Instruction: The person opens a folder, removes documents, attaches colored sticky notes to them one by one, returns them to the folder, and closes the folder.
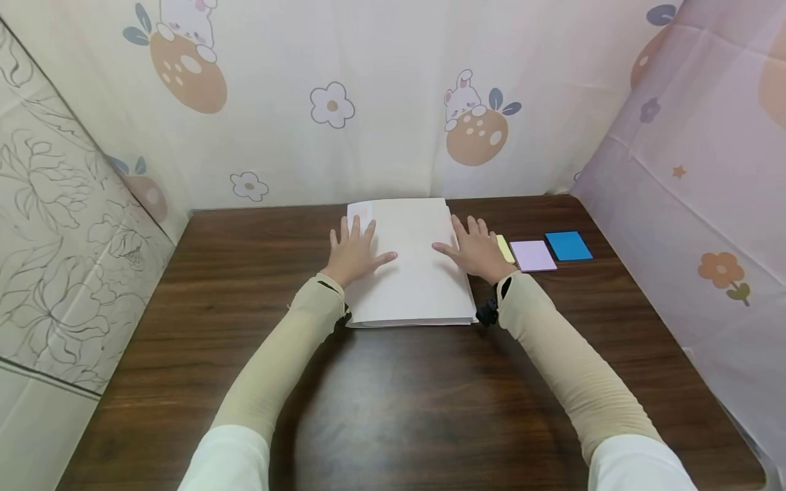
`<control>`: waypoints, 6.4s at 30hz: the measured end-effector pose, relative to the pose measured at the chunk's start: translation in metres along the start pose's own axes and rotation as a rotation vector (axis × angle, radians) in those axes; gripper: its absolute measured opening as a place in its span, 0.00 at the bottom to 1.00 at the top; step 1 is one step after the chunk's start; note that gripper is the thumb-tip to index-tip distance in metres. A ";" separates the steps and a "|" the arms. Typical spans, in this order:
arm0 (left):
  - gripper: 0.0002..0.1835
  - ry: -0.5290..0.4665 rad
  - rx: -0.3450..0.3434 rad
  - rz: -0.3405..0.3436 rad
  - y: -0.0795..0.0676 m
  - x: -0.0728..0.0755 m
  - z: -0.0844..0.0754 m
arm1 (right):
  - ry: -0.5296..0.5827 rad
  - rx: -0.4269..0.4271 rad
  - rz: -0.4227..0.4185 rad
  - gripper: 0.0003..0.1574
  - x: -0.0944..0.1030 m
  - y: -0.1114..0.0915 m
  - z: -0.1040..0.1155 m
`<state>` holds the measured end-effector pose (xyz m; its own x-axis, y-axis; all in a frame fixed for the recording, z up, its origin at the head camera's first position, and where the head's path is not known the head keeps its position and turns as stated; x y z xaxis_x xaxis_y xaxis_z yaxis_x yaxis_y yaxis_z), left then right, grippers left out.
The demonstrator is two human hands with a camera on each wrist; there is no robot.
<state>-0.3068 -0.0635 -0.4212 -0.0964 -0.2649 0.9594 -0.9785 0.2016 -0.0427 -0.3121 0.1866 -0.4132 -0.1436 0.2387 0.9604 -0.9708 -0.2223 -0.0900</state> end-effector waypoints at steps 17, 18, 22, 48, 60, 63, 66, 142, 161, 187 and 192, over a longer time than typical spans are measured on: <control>0.51 -0.053 -0.010 -0.004 -0.010 0.004 0.012 | 0.022 -0.034 0.012 0.56 0.008 -0.002 -0.010; 0.51 -0.057 -0.012 -0.009 -0.010 0.004 0.012 | 0.022 -0.038 0.012 0.56 0.008 -0.002 -0.012; 0.51 -0.061 -0.015 -0.011 -0.014 0.003 0.014 | 0.044 -0.058 0.025 0.56 0.007 -0.001 -0.019; 0.51 0.029 -0.163 0.053 -0.043 -0.021 0.001 | -0.056 -0.028 0.071 0.35 -0.014 -0.004 -0.037; 0.52 0.062 -0.222 0.071 -0.063 -0.029 -0.011 | -0.070 -0.014 0.084 0.31 -0.025 -0.008 -0.036; 0.51 0.082 -0.251 0.054 -0.067 -0.030 -0.014 | -0.072 -0.009 0.079 0.31 -0.029 -0.008 -0.037; 0.51 0.095 -0.274 0.045 -0.072 -0.030 -0.016 | -0.075 0.002 0.078 0.30 -0.032 -0.008 -0.037; 0.27 -0.345 -0.147 -0.628 -0.141 0.004 0.007 | -0.090 0.109 0.067 0.30 -0.040 -0.015 -0.007; 0.12 -0.559 0.018 -0.998 -0.155 0.068 0.050 | -0.052 0.066 0.077 0.31 -0.043 -0.013 -0.010; 0.18 -0.319 0.423 -0.730 -0.175 0.072 0.157 | -0.028 0.033 0.094 0.32 -0.045 -0.016 -0.011; 0.17 -0.215 0.453 -0.461 -0.169 0.058 0.172 | -0.033 0.027 0.096 0.31 -0.045 -0.017 -0.009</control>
<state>-0.1784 -0.2755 -0.4067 0.3610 -0.4198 0.8327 -0.9032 -0.3797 0.2001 -0.2907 0.1887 -0.4569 -0.2292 0.1841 0.9558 -0.9472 -0.2685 -0.1754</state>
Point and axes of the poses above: each hand's wrist, its own y-axis towards the middle knuckle, its own x-axis out of the back of the hand, z = x × y, the point moved 4 cm from there along y, towards the middle knuckle, and after that the axes turned 1 degree about x, right-handed, at the moved point
